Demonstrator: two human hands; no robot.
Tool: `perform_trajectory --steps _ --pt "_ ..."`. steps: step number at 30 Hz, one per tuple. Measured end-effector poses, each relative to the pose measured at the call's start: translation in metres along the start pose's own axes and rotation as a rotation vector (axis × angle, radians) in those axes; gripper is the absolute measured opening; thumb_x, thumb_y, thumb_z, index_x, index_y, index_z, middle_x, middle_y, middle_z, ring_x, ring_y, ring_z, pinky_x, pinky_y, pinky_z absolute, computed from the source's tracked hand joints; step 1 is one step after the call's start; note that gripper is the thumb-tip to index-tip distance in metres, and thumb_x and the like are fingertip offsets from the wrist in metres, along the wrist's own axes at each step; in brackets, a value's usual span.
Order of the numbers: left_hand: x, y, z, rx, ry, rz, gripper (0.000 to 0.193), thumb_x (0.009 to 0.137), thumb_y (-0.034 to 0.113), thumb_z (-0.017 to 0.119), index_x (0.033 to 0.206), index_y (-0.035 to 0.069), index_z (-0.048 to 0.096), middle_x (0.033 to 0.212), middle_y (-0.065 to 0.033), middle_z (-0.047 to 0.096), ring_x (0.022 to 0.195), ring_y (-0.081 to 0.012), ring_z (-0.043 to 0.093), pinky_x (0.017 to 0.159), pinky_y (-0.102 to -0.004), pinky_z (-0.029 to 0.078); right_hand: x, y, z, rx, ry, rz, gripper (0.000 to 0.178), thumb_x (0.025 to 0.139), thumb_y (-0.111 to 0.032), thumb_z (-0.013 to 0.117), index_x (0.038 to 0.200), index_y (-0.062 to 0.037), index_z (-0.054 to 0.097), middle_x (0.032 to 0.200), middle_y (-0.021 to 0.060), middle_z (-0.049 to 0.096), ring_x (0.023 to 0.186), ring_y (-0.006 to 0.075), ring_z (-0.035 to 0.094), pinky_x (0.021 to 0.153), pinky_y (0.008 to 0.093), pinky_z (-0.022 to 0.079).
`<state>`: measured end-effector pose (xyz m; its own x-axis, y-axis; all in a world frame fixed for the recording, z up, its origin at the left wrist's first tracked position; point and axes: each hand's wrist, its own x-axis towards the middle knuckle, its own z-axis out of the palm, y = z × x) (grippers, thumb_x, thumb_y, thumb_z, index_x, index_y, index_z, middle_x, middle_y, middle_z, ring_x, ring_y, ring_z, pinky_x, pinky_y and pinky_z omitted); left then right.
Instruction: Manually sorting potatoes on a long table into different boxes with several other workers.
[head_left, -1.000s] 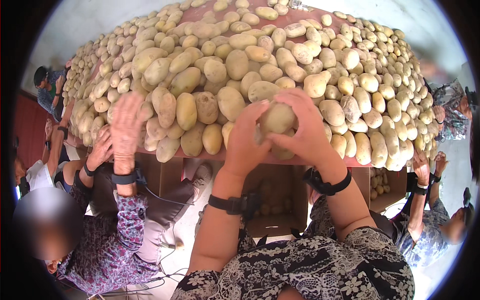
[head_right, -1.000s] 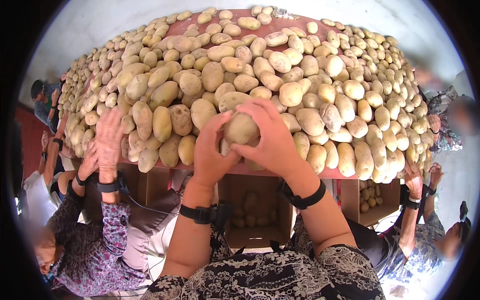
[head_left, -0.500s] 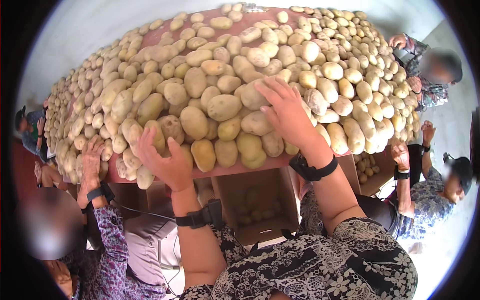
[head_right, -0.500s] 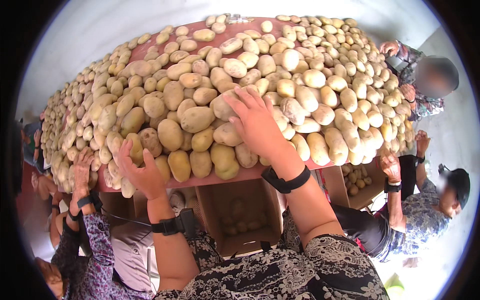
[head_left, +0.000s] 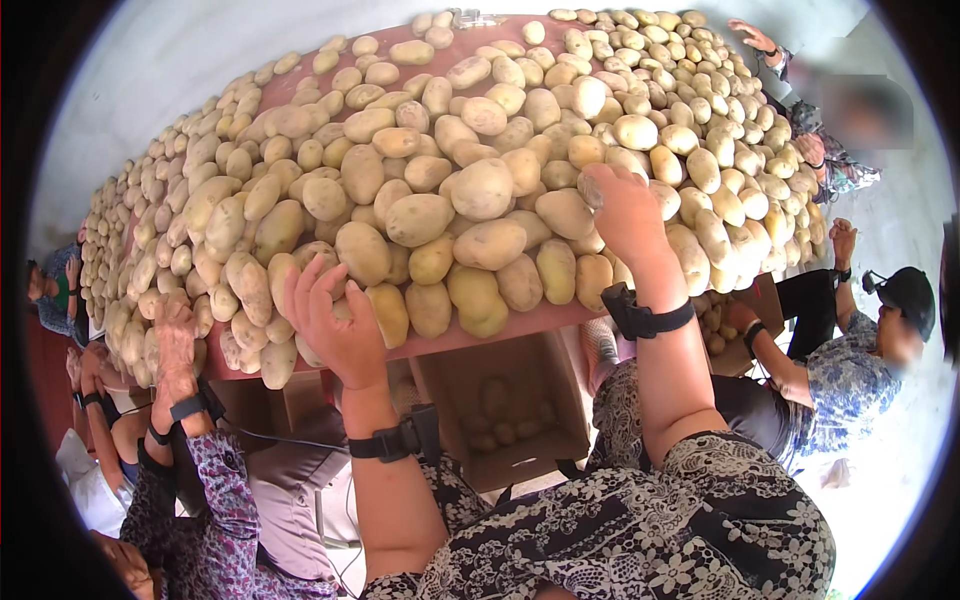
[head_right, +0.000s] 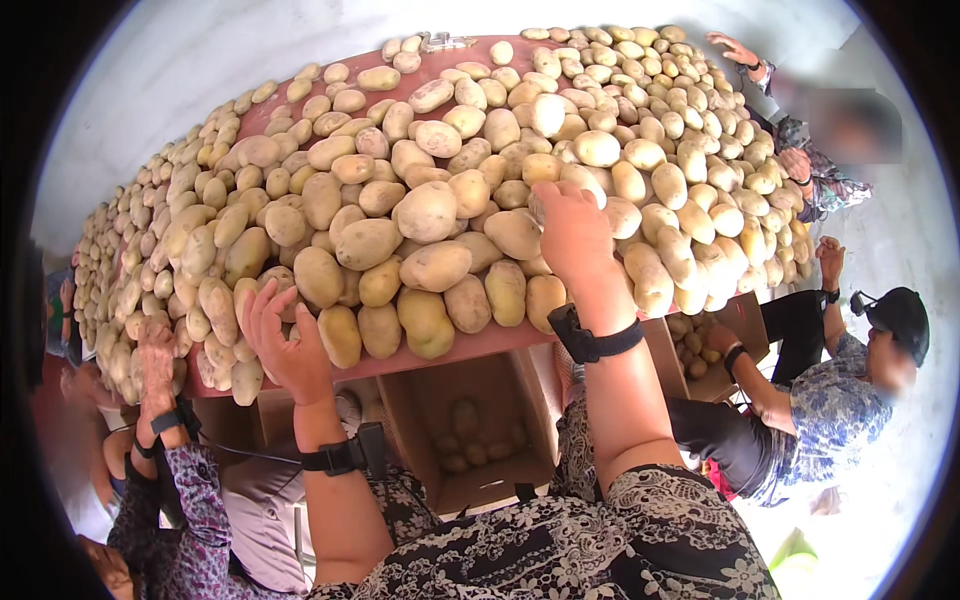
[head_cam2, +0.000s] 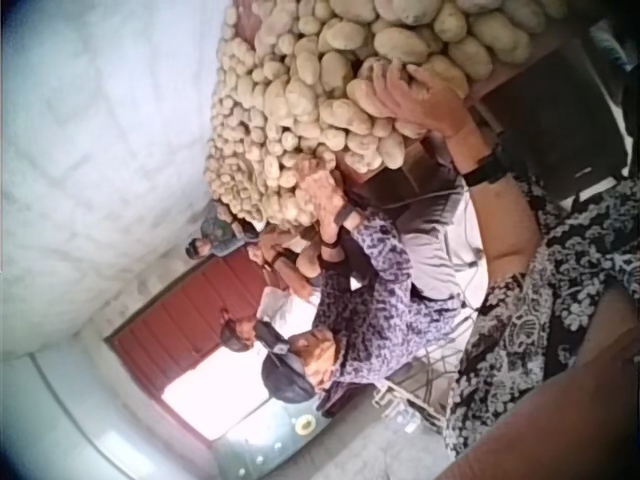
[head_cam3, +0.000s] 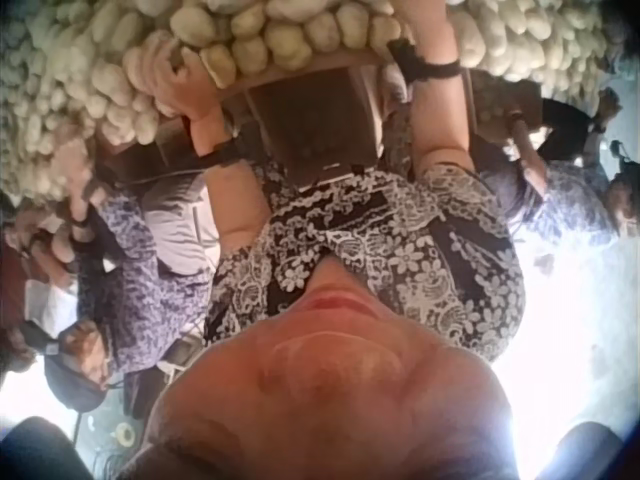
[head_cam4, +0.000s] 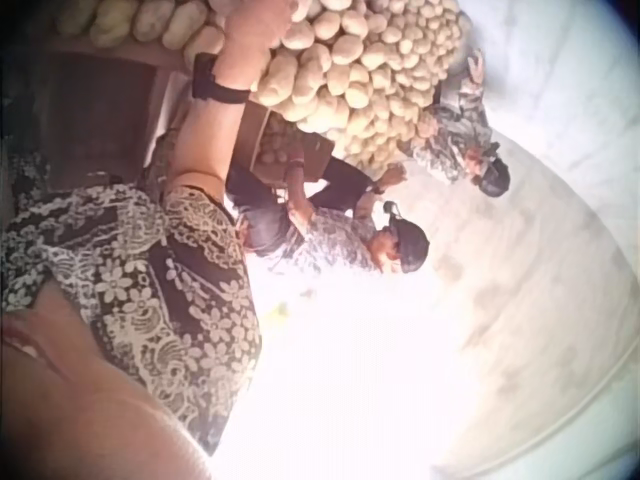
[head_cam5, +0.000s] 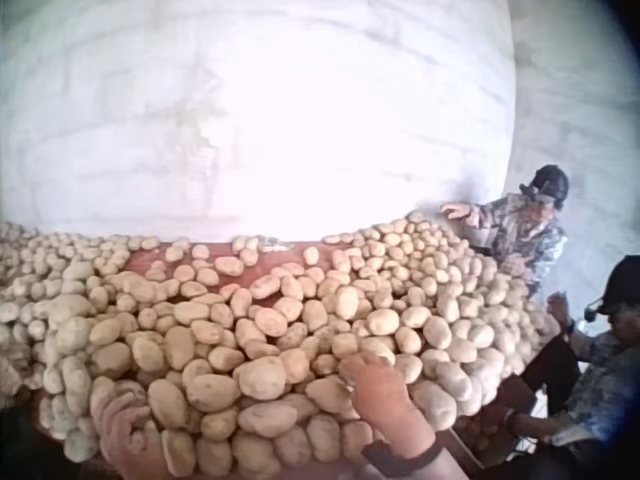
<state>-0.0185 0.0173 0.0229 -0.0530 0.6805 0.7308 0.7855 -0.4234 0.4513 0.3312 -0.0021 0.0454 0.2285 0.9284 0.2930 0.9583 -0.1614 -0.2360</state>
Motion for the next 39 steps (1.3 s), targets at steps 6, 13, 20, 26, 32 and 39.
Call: perform_trajectory --steps 6,13,20,26,32,39 --pt "-0.001 0.002 0.004 -0.015 -0.039 0.011 0.023 0.082 -0.002 0.067 0.104 0.007 0.07 0.127 -0.0091 0.068 0.134 -0.0367 0.05 0.114 -0.0493 0.037 0.003 -0.008 -0.008 -0.016 -0.22 0.207 0.064 0.085 0.001 0.064 0.145 -0.0168 0.048 0.126 0.0207 0.058 0.117 0.0373 0.061 0.095 0.0467 0.055" --pt "-0.001 0.006 0.011 -0.042 -0.068 0.006 0.025 0.082 -0.002 0.066 0.105 0.007 0.069 0.127 -0.0091 0.068 0.135 -0.0369 0.051 0.113 -0.0486 0.038 0.006 -0.003 -0.007 0.402 0.109 0.078 0.066 0.083 -0.01 0.073 0.146 -0.0128 0.05 0.131 0.0224 0.059 0.119 0.0407 0.06 0.099 0.0461 0.052" --pt "-0.003 0.001 0.013 -0.022 -0.074 0.019 0.022 0.085 -0.001 0.065 0.106 0.007 0.07 0.128 -0.0095 0.068 0.136 -0.0346 0.05 0.113 -0.0466 0.038 0.009 0.01 -0.008 0.27 0.231 -0.025 0.043 0.086 -0.013 0.07 0.128 -0.0092 0.066 0.127 0.0165 0.063 0.123 0.0375 0.057 0.104 0.0455 0.048" --pt "-0.005 0.001 0.014 -0.027 -0.101 0.006 0.021 0.086 -0.001 0.064 0.106 0.006 0.07 0.127 -0.0093 0.068 0.136 -0.0348 0.051 0.114 -0.0465 0.038 0.002 0.031 0.022 -0.133 0.212 0.146 0.054 0.084 -0.014 0.071 0.136 -0.0173 0.06 0.142 0.0173 0.05 0.132 0.0355 0.048 0.11 0.0539 0.038" --pt "-0.007 0.0 0.014 -0.076 -0.113 -0.011 0.021 0.086 0.0 0.065 0.106 0.006 0.07 0.126 -0.0093 0.068 0.136 -0.0349 0.051 0.114 -0.0463 0.038 0.011 0.029 0.012 -0.174 0.021 0.217 0.051 0.083 -0.011 0.07 0.129 -0.0316 0.065 0.124 0.0123 0.053 0.124 0.0334 0.051 0.108 0.0502 0.039" --pt "-0.006 -0.001 0.013 -0.075 -0.104 -0.018 0.021 0.086 -0.001 0.064 0.106 0.006 0.07 0.126 -0.0093 0.069 0.135 -0.0353 0.051 0.113 -0.0465 0.039 0.008 0.041 0.008 -0.044 0.18 0.145 0.039 0.083 -0.005 0.064 0.115 -0.0258 0.073 0.114 0.0096 0.06 0.108 0.0337 0.062 0.09 0.0474 0.051"
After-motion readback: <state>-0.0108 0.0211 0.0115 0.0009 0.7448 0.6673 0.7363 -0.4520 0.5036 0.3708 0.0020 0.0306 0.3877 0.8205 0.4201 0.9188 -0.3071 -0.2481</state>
